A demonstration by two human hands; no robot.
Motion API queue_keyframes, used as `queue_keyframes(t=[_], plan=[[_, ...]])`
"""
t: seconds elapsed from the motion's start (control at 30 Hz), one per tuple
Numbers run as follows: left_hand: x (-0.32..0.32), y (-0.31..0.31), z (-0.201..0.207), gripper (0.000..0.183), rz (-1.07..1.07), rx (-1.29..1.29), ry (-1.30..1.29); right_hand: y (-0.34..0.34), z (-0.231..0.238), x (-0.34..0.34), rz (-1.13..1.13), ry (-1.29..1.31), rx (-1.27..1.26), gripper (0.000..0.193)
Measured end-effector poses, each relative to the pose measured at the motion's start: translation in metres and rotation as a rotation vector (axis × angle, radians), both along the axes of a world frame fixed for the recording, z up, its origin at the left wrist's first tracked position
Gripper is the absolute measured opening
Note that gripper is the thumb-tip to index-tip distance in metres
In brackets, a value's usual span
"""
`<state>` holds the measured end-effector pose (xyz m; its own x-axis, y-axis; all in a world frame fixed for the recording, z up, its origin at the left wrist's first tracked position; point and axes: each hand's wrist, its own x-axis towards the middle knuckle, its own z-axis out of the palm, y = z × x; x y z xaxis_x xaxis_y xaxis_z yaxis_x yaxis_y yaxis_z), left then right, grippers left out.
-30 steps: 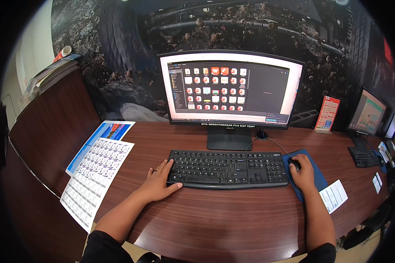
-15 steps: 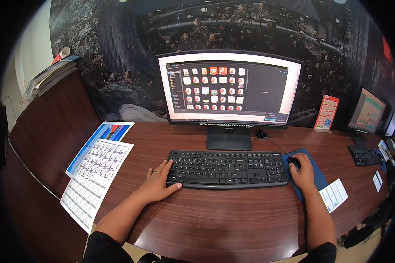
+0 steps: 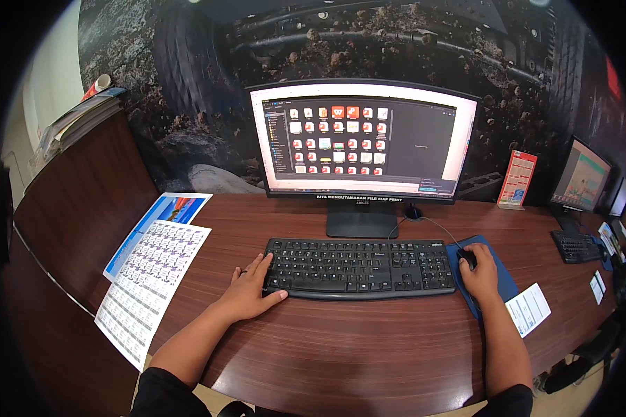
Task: Using graphic design software on a computer to edit a food advertisement and an event flyer.
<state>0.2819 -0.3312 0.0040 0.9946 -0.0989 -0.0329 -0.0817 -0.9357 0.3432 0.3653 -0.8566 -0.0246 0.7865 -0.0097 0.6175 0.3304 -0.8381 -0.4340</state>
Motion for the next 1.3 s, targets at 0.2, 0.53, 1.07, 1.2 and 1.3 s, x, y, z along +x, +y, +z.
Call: queue_keyframes(t=[0.2, 0.53, 1.07, 1.2, 1.3], plan=[[0.000, -0.001, 0.001, 0.105, -0.004, -0.002, -0.002, -0.008, -0.008, 0.005, -0.010, 0.002, -0.032, 0.028], [0.000, 0.001, -0.001, 0.105, -0.007, -0.001, -0.015, -0.001, -0.001, 0.001, -0.021, -0.006, 0.032, 0.027], [0.000, -0.002, -0.002, 0.102, 0.006, -0.010, -0.017, 0.001, 0.000, 0.000, -0.140, 0.053, 0.003, 0.032], [0.001, -0.001, -0.005, 0.099, 0.027, -0.046, -0.027, -0.001, -0.001, 0.001, -0.131, 0.058, 0.004, 0.035], [0.001, -0.001, -0.004, 0.099, 0.022, -0.037, -0.027, -0.003, -0.001, 0.002, -0.121, 0.077, -0.018, 0.036]])
